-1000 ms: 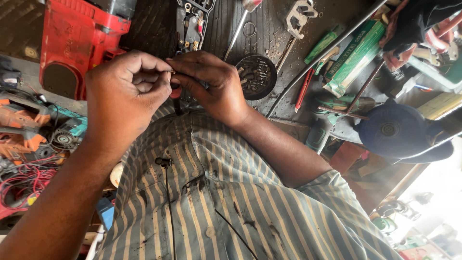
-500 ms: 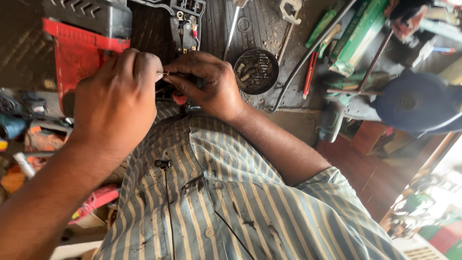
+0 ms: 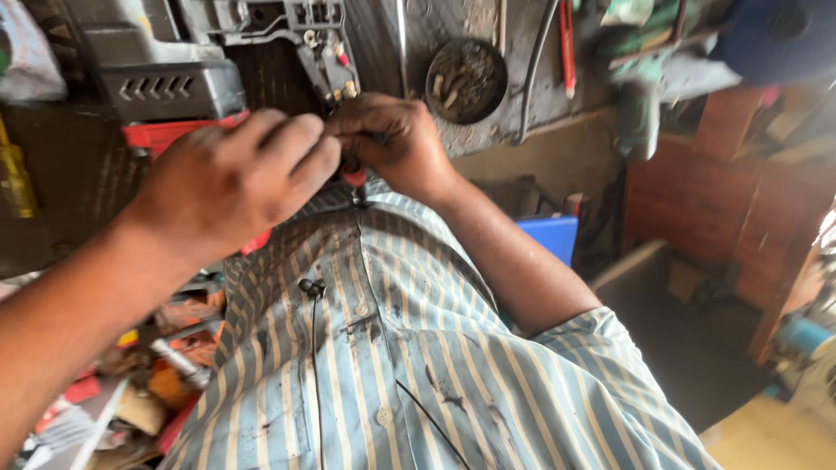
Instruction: The person repairs a small red engine on a cluttered workbench. They hold the red starter housing, remove and handle small screws and parts by hand, unscrew fasteners with a screwdriver, reposition the housing, and then work on the exposed engine body, fitting small components into place.
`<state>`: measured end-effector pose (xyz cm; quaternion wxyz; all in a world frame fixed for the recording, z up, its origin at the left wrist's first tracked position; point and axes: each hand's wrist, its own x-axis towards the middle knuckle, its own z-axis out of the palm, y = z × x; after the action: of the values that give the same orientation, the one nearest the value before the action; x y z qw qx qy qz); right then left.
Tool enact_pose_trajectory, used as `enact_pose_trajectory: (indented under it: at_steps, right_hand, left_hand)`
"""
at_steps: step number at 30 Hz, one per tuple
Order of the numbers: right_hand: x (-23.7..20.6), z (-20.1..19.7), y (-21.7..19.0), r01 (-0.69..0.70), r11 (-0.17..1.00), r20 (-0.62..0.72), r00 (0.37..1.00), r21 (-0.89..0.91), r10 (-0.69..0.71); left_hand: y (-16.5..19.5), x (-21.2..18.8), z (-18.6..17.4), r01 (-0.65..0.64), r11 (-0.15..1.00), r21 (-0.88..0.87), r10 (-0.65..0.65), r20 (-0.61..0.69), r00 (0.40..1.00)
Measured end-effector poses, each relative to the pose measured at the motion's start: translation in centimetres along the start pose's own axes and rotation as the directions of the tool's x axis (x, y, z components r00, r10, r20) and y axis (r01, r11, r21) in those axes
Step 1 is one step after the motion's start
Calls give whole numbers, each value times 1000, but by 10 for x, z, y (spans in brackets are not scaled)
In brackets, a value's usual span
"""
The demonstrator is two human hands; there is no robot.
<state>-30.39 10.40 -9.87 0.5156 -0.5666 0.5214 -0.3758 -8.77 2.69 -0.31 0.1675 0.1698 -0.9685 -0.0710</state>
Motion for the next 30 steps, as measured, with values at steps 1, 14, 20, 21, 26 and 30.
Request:
enact_pose_trajectory:
  at_steps: [1, 14, 20, 21, 26, 30]
  right_hand:
    - [0, 1, 1, 35, 999, -12, 999, 1, -35]
    - [-5, -4, 2, -1, 994, 24, 1000, 105, -2]
    - [2, -17, 1, -9, 993, 102, 995, 115, -3]
    - [4, -19, 1, -38, 993, 114, 993, 115, 24]
    - [12, -24, 2, -9, 995, 173, 985, 97, -8]
    - [13, -26, 0, 9, 995, 217, 976, 104, -32]
  left_hand:
    - [-4, 0, 0, -52, 999, 3, 52, -28, 998]
    - [-8, 7, 7, -264, 959, 103, 255, 90, 963]
    - [8, 8, 6, -140, 988, 64, 135, 81, 988]
    - [10, 7, 6, -125, 991, 55, 120, 81, 989]
    - [13, 0, 8, -45, 998, 31, 42, 88, 995]
    - [14, -6, 9, -11, 999, 33, 8, 89, 996]
